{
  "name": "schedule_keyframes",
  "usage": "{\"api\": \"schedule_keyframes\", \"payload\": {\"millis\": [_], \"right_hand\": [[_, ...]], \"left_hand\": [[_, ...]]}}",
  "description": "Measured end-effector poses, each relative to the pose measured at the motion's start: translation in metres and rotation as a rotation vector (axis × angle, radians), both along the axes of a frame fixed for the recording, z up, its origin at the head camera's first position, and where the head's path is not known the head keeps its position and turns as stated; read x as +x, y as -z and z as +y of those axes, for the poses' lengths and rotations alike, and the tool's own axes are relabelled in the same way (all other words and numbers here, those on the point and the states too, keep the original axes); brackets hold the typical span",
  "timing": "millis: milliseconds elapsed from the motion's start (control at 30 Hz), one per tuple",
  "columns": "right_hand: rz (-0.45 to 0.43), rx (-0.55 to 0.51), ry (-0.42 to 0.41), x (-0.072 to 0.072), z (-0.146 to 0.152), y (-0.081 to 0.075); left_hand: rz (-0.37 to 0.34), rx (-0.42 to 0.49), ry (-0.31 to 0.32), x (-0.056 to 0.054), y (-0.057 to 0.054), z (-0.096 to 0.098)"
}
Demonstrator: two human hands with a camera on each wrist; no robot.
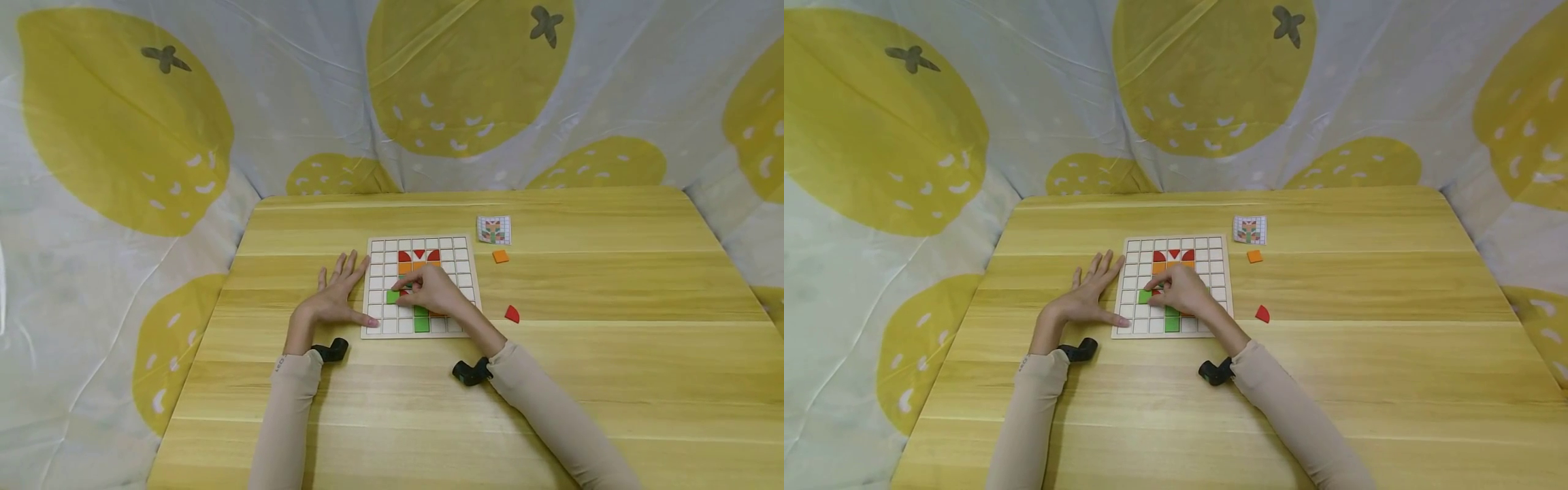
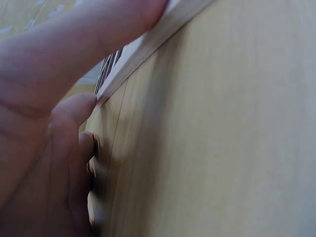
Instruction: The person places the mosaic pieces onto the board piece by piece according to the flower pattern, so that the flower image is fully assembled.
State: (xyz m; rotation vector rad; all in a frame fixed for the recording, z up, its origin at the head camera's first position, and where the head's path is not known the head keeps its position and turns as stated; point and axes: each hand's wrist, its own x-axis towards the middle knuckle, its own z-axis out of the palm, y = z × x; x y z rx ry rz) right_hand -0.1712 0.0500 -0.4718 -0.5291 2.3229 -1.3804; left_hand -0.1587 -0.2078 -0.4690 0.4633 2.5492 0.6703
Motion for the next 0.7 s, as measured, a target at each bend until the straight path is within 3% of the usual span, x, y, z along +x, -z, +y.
{"api": "schedule_keyframes", "payload": {"millis": [467,700], "right_hand": [[0.039,0.035,0.027,0.000,-0.010,0.002],[0.035,0.027,0.029,-0.003,0.009,-0.003]], "left_hand": [[0.006,0.020,0.001,0.000,0.000,0.000],[0.004,0.008,-0.001,-0.001,0.001,0.000]]}}
